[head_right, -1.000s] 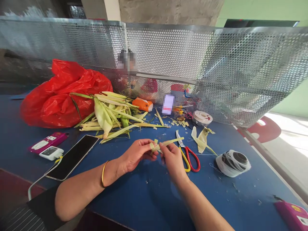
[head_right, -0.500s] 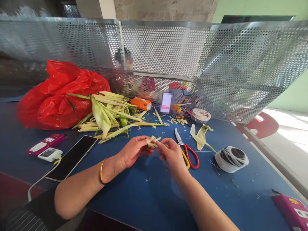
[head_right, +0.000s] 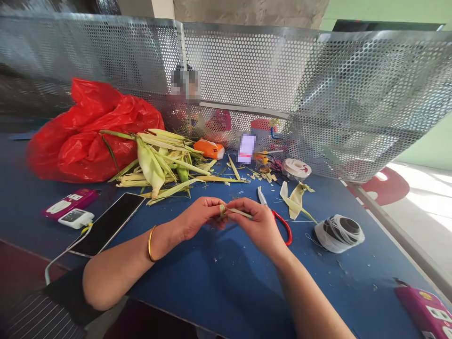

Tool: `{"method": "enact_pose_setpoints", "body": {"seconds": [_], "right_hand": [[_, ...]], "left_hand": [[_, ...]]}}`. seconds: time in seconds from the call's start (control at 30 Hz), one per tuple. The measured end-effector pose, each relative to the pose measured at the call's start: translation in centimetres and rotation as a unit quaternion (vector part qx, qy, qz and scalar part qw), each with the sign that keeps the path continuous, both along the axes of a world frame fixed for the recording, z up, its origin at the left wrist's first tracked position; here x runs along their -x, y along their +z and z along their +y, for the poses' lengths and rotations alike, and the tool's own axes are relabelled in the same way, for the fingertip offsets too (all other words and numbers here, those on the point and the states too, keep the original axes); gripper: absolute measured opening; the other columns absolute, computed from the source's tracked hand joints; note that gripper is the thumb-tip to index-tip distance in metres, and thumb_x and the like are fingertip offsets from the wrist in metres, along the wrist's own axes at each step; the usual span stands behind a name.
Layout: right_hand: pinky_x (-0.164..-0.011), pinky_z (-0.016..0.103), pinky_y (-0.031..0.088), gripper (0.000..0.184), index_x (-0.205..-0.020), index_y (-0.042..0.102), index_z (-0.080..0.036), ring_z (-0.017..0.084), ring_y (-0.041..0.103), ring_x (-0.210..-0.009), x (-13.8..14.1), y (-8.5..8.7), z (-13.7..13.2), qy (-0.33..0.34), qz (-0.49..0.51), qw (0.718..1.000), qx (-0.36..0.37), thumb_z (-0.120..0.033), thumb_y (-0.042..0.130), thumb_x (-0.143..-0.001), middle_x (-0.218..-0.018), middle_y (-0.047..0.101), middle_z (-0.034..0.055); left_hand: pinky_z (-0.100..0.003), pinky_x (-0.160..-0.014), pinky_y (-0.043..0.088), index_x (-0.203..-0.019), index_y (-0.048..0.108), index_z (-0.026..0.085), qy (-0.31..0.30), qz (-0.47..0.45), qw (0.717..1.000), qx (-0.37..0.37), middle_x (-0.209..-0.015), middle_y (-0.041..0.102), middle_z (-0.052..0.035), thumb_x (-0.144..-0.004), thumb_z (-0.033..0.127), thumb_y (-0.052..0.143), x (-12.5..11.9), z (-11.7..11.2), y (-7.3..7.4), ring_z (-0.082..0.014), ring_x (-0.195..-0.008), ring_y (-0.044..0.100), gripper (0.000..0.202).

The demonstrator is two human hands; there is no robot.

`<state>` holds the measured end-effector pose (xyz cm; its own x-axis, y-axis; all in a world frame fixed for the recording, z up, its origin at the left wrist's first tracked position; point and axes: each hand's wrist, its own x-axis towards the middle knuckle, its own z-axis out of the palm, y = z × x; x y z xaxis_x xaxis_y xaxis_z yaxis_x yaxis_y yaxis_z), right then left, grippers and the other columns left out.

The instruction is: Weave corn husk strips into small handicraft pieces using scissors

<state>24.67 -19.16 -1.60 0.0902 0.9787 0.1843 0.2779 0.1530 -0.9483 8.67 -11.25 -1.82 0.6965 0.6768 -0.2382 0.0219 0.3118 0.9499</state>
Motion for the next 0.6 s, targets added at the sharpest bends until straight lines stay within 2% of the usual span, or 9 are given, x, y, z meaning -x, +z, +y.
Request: {"method": "enact_pose_setpoints", "body": {"seconds": [0.17,0.27,0.43,0.6], "right_hand": [[-0.073,0.031,0.049,0.011,-0.079,0.074,-0.024,0.018,0.064,-0.075,0.0,0.0,0.1,-0.068,-0.132,0.982,-0.119,-0.030,0.066,-0.083,-0.078,0.071,0.0019],[-0.074,0.032,0.048,0.009,-0.076,0.073,-0.024,0.019,0.063,-0.079,0.1,-0.1,0.2,-0.079,-0.138,0.974,-0.160,-0.028,0.068,-0.081,-0.081,0.068,0.0033],[-0.062,0.027,0.045,0.016,-0.075,0.068,-0.019,0.015,0.057,-0.064,0.5,-0.6,0.4,-0.081,-0.030,0.996,-0.023,-0.035,0.068,-0.079,-0.068,0.065,0.0001],[-0.048,0.023,0.032,0.031,-0.070,0.063,-0.018,0.009,0.042,-0.051,1.2,-1.1,0.6,-0.127,0.063,0.989,0.029,-0.046,0.074,-0.071,-0.058,0.054,-0.0036]], "left_hand": [[-0.026,-0.060,0.050,-0.075,0.065,0.013,-0.050,0.013,0.999,0.001,-0.064,0.066,-0.0020,-0.069,0.039,0.072,0.1,0.0,0.1,-0.0107,-0.053,0.060,0.028],[-0.026,-0.060,0.050,-0.075,0.065,0.013,-0.075,0.018,0.997,0.006,-0.064,0.066,-0.0020,-0.067,0.042,0.074,0.1,-0.1,0.2,-0.0109,-0.053,0.060,0.031],[-0.028,-0.063,0.051,-0.076,0.065,0.013,-0.099,0.022,0.995,0.013,-0.065,0.066,-0.0028,-0.064,0.046,0.077,0.3,-0.3,0.6,-0.0111,-0.055,0.061,0.037],[-0.028,-0.060,0.050,-0.085,0.061,0.015,-0.040,0.026,0.998,0.028,-0.065,0.068,-0.0031,-0.057,0.048,0.084,0.3,-0.1,0.4,-0.0127,-0.055,0.062,0.049]]}}
